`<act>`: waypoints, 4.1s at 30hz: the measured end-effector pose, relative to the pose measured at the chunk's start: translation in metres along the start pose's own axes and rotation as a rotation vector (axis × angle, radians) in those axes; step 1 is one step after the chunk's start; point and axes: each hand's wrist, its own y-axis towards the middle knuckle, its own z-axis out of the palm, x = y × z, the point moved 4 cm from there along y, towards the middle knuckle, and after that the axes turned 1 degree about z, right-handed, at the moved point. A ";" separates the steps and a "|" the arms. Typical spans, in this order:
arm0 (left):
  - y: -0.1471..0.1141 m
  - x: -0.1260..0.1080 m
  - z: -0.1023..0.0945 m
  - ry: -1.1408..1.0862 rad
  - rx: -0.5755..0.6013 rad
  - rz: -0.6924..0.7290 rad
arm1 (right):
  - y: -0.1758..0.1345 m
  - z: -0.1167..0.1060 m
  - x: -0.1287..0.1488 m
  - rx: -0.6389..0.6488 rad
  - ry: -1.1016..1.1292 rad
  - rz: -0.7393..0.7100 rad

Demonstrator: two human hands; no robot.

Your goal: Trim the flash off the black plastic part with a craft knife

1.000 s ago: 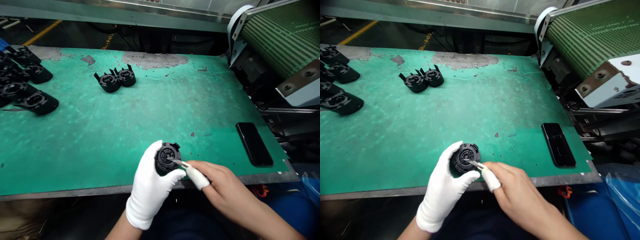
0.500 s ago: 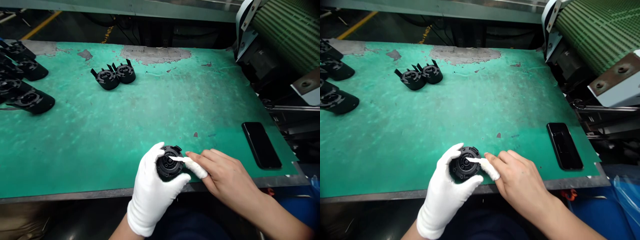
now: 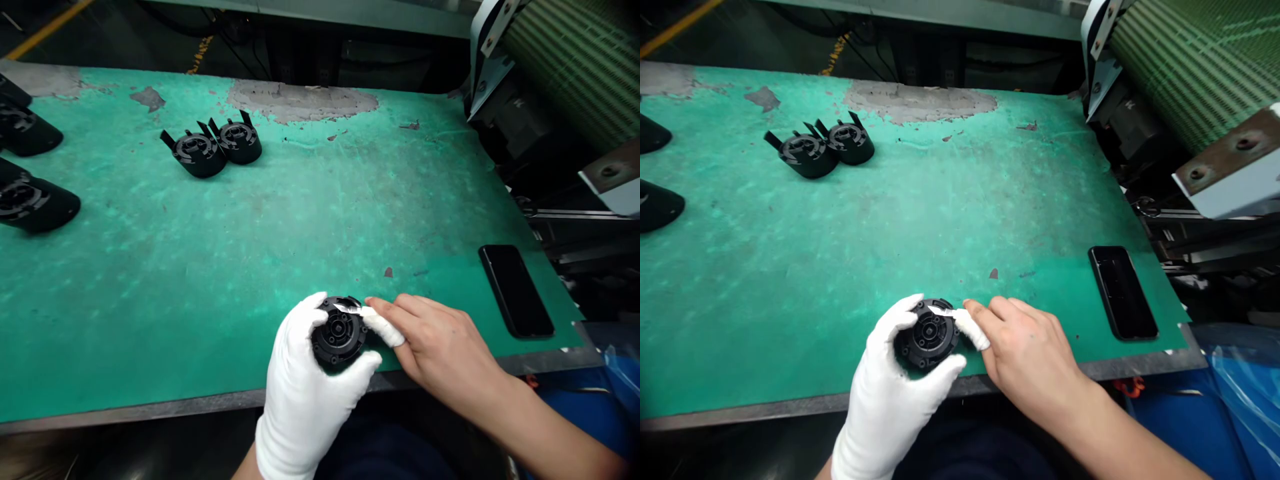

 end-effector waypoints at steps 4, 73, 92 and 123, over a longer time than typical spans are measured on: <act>-0.001 0.002 0.001 -0.011 -0.027 -0.001 | -0.006 -0.002 -0.004 0.025 0.114 -0.021; -0.009 0.009 -0.019 -0.027 0.111 -0.085 | -0.035 -0.004 0.006 0.191 0.328 -0.073; -0.011 0.014 -0.016 -0.034 0.144 -0.100 | -0.024 -0.004 0.019 0.377 0.388 -0.120; -0.001 0.011 -0.022 -0.073 0.365 -0.071 | -0.011 -0.024 0.019 0.451 0.271 -0.225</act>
